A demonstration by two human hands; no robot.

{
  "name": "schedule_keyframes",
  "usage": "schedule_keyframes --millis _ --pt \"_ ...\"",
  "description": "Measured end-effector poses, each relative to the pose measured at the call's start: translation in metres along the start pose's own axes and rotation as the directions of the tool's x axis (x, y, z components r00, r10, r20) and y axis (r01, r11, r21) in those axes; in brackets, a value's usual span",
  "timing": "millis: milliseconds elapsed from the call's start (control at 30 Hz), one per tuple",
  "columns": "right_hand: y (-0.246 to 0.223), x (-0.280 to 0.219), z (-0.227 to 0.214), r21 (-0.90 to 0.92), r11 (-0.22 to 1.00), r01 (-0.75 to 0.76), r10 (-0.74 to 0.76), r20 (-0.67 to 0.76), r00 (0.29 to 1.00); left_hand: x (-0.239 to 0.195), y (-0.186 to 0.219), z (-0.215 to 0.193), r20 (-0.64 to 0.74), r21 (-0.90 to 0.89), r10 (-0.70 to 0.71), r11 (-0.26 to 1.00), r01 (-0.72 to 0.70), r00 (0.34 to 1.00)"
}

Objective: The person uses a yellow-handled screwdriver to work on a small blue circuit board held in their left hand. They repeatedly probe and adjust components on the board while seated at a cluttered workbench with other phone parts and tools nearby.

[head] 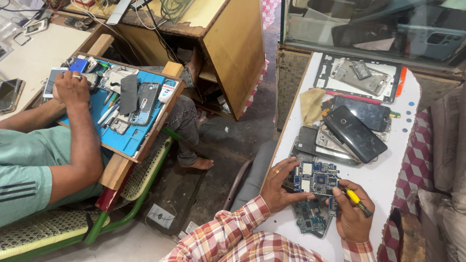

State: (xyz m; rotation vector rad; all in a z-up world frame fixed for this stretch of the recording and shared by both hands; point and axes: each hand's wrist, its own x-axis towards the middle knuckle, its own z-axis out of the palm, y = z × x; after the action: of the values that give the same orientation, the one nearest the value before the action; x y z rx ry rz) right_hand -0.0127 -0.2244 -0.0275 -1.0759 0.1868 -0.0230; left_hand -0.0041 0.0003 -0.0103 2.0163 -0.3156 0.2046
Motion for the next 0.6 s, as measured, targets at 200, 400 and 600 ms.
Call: schedule_keyframes --millis 200,400,600 --pt "-0.004 -0.001 0.005 -0.039 0.999 0.033 -0.033 -0.011 0.999 0.002 0.012 -0.006 0.066 -0.027 -0.065 0.997 0.067 0.996" --pt "-0.003 -0.002 0.004 -0.048 0.999 0.023 -0.024 -0.017 1.000 0.003 0.027 -0.013 0.074 -0.153 -0.025 0.988 0.036 0.997" --pt "-0.004 -0.006 0.005 -0.056 0.998 0.032 -0.033 -0.012 0.999 0.001 0.029 -0.012 0.239 -0.547 -0.156 0.794 0.266 0.958"
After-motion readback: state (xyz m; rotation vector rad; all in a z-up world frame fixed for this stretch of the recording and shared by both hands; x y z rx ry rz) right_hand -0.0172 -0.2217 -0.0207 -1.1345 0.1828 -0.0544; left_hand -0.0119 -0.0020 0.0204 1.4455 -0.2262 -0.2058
